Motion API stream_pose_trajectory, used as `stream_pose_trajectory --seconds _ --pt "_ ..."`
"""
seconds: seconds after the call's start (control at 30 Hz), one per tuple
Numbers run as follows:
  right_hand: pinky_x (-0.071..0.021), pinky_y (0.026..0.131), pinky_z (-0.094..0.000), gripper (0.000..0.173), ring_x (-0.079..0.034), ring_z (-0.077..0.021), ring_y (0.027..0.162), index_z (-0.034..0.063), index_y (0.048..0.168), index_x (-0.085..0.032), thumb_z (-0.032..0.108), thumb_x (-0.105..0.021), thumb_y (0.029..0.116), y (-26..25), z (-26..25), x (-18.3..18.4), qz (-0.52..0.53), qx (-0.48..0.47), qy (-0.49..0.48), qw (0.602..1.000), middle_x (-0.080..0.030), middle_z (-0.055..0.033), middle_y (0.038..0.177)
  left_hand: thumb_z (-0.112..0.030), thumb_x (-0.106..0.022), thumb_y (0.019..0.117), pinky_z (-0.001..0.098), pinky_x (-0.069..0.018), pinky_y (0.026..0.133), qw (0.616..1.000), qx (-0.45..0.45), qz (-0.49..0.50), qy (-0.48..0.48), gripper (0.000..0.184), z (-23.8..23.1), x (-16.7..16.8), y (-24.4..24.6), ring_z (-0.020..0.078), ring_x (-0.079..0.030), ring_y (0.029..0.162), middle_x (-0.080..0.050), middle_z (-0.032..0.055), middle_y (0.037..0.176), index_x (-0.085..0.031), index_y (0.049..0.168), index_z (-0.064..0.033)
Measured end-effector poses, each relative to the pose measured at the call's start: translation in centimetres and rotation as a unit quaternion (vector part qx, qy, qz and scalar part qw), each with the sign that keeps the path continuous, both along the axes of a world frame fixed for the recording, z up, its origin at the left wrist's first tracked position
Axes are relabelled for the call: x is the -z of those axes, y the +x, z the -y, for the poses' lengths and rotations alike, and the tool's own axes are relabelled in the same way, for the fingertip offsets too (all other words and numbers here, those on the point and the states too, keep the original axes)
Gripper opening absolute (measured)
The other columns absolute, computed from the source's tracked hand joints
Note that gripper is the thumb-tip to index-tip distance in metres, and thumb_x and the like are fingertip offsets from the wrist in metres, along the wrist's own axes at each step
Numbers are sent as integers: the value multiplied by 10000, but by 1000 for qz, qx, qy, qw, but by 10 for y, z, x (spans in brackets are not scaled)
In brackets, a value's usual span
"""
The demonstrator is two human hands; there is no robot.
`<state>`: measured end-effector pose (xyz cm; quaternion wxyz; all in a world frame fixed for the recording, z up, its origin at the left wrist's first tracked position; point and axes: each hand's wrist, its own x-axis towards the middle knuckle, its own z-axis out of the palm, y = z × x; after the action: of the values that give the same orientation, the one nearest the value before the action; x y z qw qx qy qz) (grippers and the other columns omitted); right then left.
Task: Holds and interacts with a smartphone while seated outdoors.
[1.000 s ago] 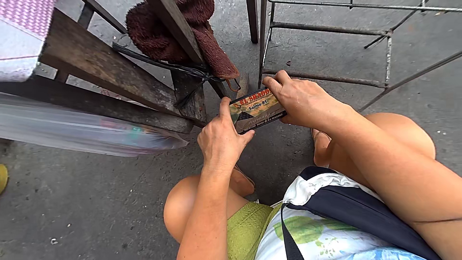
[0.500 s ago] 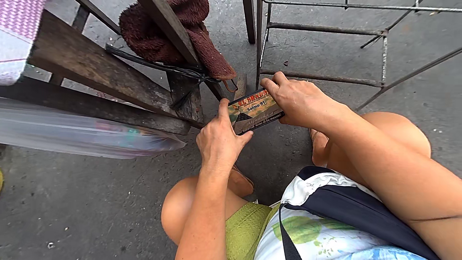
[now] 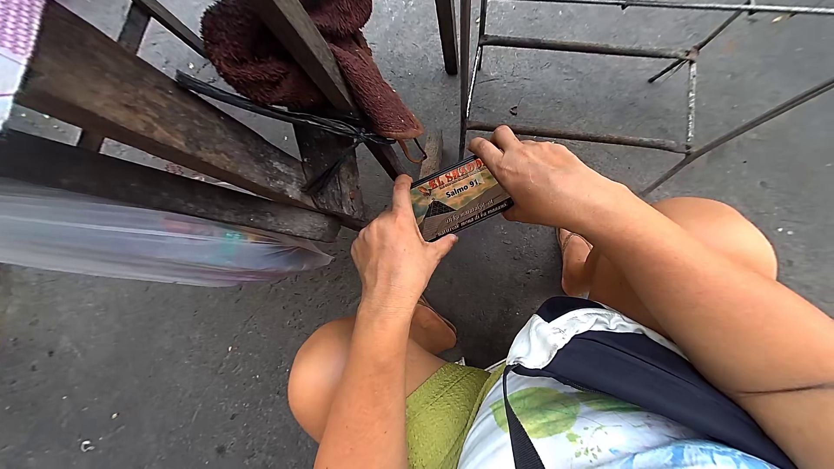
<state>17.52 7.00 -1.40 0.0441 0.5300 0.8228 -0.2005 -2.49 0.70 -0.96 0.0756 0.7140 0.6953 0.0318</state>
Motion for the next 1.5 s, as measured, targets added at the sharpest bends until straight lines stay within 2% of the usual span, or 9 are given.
stream_pose_trajectory --seconds 0.27,0.5,0.93,1.3,1.37,1.43,1.5 --pt "-566 709 -551 1028 -654 -416 968 105 1530 -381 51 -904 647 -2 1 -1 7 2 -10 1000 -463 -235 1372 -492 -905 714 587 -507 608 1000 3 6 -4 987 1 -1 -2 405 -677 725 -687 171 795 -433 1505 -138" --pt "-565 717 -551 1037 -652 -418 973 104 1545 -367 52 -903 658 -2 1 -2 5 4 -13 1000 -467 -229 1375 -419 -933 702 591 -509 617 1000 2 8 0 982 1 -2 -1 413 -681 741 -692 182 816 -437 1502 -139" --pt "-566 704 -540 1012 -658 -412 948 106 1537 -371 64 -894 672 -2 1 0 19 0 -16 1000 -470 -233 1362 -482 -907 718 588 -511 617 1000 7 -1 -16 983 1 0 -2 405 -677 723 -680 172 777 -429 1504 -136" --pt "-568 705 -538 1045 -656 -404 955 102 1555 -359 47 -893 658 -3 2 0 20 -5 -15 1000 -474 -225 1357 -467 -906 725 593 -509 614 999 -3 -3 -32 964 1 -1 -1 406 -677 723 -682 171 777 -436 1499 -136" --pt "-568 707 -538 1088 -654 -404 958 132 1581 -332 75 -905 657 -2 1 1 10 -5 -11 1000 -471 -229 1363 -474 -905 720 587 -504 601 1000 -2 -4 -23 967 1 -1 -1 401 -674 706 -678 166 762 -439 1499 -140" --pt "-564 717 -541 1157 -650 -406 955 224 1614 -282 164 -945 668 -2 1 0 0 -6 -18 1000 -457 -235 1376 -477 -903 717 580 -499 590 1000 -3 -2 -19 952 1 -1 -3 398 -667 693 -671 160 747 -448 1487 -151" --pt "-561 719 -544 1172 -649 -407 957 269 1619 -266 214 -957 673 -3 1 -2 -4 -7 -22 1000 -452 -237 1377 -485 -900 721 585 -498 597 1000 -4 2 -21 949 0 -2 -3 402 -665 697 -671 166 753 -451 1489 -156"
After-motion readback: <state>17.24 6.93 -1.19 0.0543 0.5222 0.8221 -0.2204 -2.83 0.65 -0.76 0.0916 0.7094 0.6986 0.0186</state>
